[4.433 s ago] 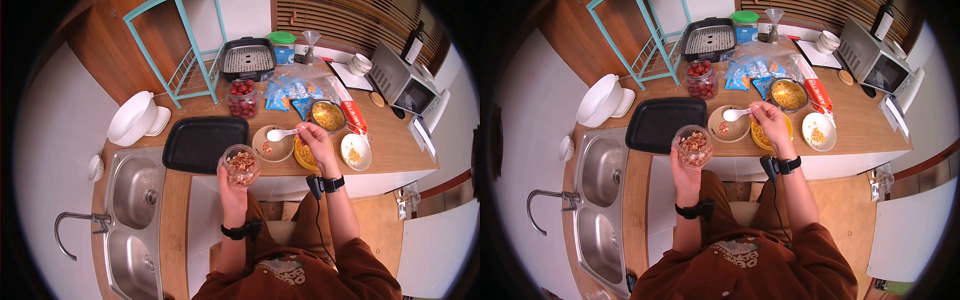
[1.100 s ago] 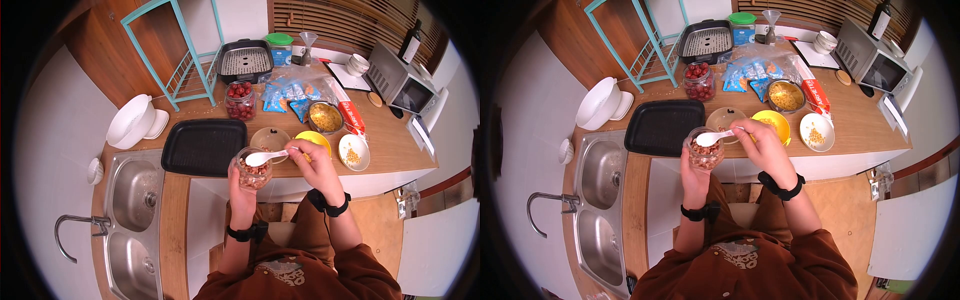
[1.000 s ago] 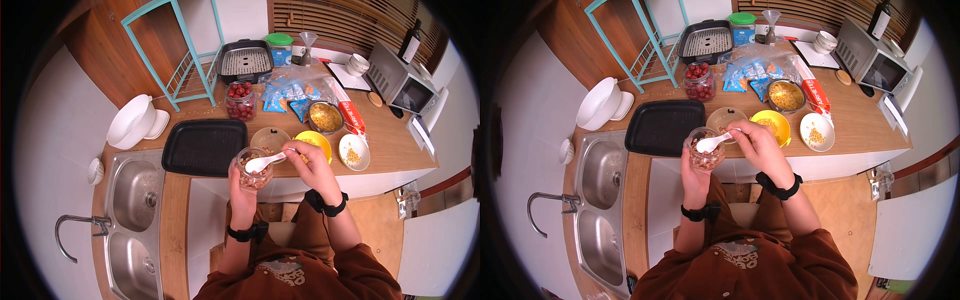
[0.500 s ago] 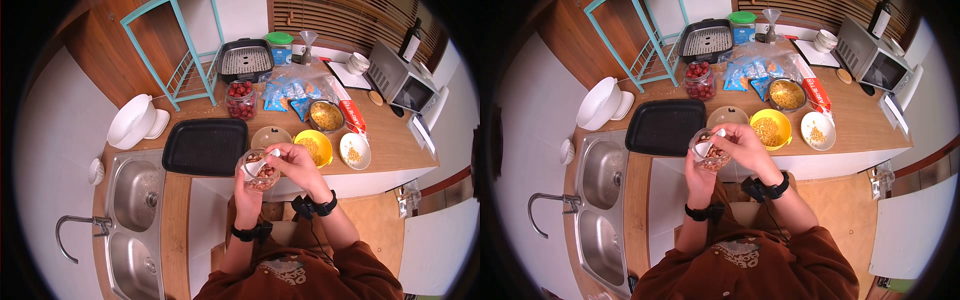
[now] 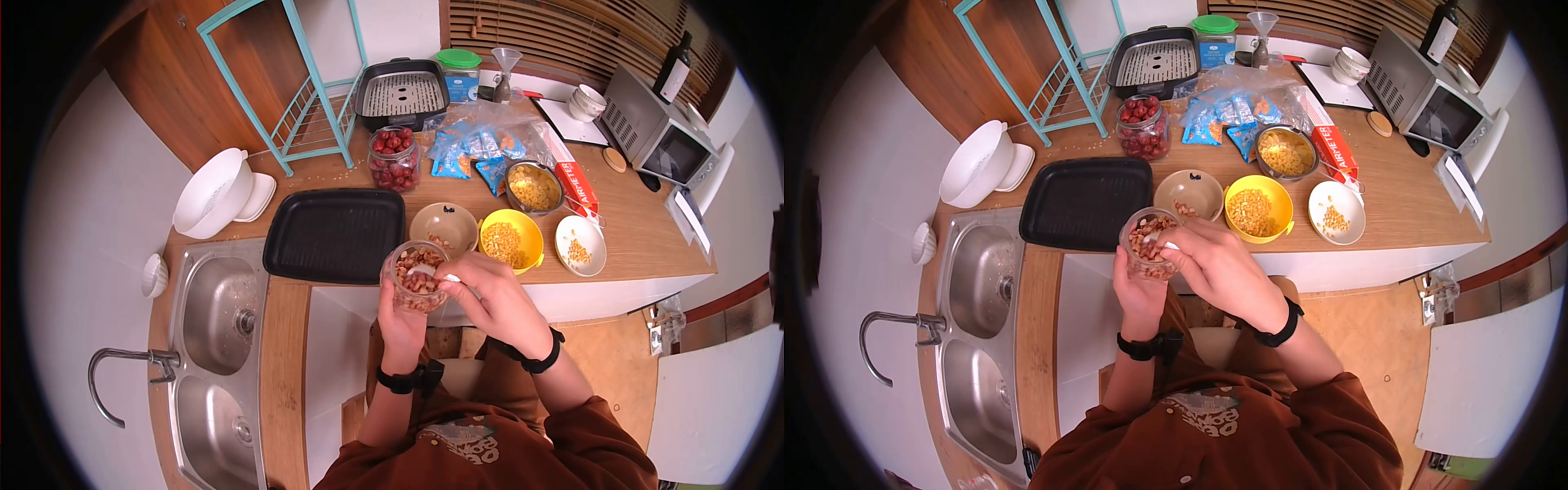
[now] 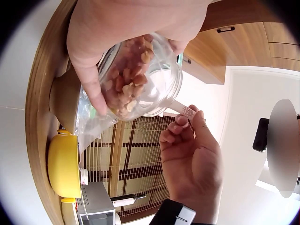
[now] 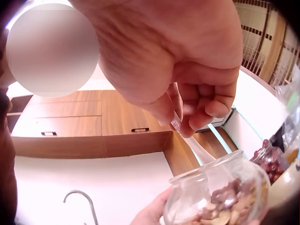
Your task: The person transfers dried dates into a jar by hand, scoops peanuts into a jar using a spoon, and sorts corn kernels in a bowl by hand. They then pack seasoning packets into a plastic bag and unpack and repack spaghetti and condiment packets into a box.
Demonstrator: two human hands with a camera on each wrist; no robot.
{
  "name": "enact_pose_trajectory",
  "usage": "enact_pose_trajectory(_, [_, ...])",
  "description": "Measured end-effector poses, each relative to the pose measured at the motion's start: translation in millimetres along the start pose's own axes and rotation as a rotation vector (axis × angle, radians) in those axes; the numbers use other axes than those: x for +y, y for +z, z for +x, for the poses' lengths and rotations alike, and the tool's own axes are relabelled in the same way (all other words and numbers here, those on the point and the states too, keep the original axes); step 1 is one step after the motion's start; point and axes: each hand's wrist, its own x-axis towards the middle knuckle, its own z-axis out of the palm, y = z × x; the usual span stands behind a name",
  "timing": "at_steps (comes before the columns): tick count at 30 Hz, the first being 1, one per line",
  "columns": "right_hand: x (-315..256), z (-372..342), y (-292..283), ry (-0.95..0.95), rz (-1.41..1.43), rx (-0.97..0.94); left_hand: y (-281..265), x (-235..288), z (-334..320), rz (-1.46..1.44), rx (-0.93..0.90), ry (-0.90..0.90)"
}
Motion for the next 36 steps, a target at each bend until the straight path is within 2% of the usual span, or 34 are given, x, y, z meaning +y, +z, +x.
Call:
enact_pose_trajectory(4, [-1, 0, -6, 0.076, 0.190, 0.079, -1, 3, 2, 0.032, 0.033, 0.028])
enact_pose_trajectory(7, [10, 3, -12, 0.054, 0.137, 0.190, -10, 6, 3, 0.040, 0.046, 0.043])
enact_pose_trajectory(11, [39, 7, -12, 0.124, 0.180, 0.327, -17, 11, 6, 0.042, 0.077, 0.070])
enact_pose_trajectory(12, [47, 8, -12, 0.137, 0.089, 0.338, -17, 13, 6, 0.052, 0.082, 0.081])
enact_pose_trajectory(19, [122, 5, 7, 0.325, 0.007, 0.329, -21, 21, 6, 0.037, 0.121, 0.095])
enact_pose_trajectory(21, [136, 3, 13, 0.428, 0.163, 0.284, -21, 20, 6, 0.040, 0.139, 0.107])
enact_pose_trajectory(24, [154, 2, 23, 0.378, 0.288, 0.260, -21, 20, 5, 0.045, 0.146, 0.107])
enact_pose_trajectory(28, [157, 4, 19, 0.334, 0.323, 0.185, -23, 19, 7, 0.048, 0.143, 0.112])
enact_pose_trajectory(31, [161, 2, 13, 0.387, 0.431, 0.156, -23, 19, 6, 0.038, 0.129, 0.100])
enact_pose_trajectory(34, [155, 1, 8, 0.462, 0.538, 0.229, -23, 18, 6, 0.045, 0.132, 0.099])
enact_pose_trajectory(36, [148, 1, 6, 0.612, 0.503, 0.275, -23, 18, 6, 0.042, 0.142, 0.095])
